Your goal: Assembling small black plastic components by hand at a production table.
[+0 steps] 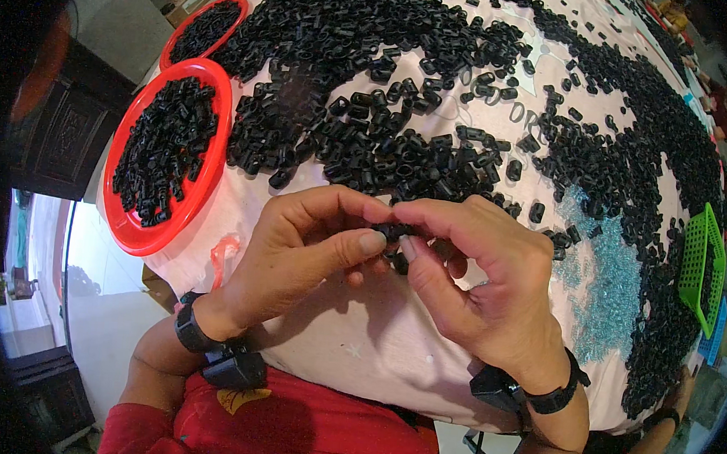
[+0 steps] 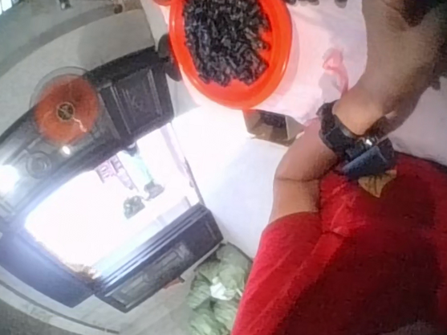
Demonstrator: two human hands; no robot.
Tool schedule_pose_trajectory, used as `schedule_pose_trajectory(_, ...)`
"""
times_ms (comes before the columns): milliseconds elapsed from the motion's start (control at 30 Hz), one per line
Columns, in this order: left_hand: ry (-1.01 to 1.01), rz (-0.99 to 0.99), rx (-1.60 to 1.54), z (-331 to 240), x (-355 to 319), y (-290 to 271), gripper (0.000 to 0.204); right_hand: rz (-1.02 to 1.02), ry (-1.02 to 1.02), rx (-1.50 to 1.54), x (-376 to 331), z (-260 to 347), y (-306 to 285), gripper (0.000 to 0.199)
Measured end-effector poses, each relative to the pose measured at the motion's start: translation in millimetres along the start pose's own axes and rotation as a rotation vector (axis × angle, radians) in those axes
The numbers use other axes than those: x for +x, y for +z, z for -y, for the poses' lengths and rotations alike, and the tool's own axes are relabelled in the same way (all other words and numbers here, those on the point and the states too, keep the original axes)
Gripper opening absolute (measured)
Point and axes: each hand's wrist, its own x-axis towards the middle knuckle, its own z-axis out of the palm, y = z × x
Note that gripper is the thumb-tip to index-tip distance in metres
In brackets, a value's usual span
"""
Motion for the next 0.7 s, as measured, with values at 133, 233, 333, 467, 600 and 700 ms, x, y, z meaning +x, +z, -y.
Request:
schedule_pose_trajectory(133,-0.006,0.034,0.061,-1.7,0.6,-4.1,0.023,0.014,0.028,-0.012,0.0,-3.2,-1.8,0.025)
schedule_pose_trajectory(233,-0.022,-0.016,0.010,-2.3,-1.2,0.7,0.023,0.001,-0.125,-0.048,2.6,-10.0,-1.5,0.022)
schedule_pose_trajectory(333,0.031,0.028,0.117,-0.2,-0.8,-3.6,0.023,-0.007,-0.127,-0.021,2.4,-11.5,-1.9,0.021)
schedule_pose_trajectory(467,0.005,0.031,0.112,-5.3,-2.0,-4.3,0.022,0.022,-0.146,-0.066,3.7,-9.4,-2.9,0.021)
schedule_pose_trajectory(600,0.001,0.026,0.102,-2.5,-1.1,-4.5,0.022,0.005,-0.215,-0.122,4.2,-11.7,-1.1,0.020)
schedule_pose_trajectory(700,-0.018,0.010,0.114,-5.6,-1.9,-3.0,0.021,0.023,-0.054,-0.020,2.5,-7.8,-2.7,0.020)
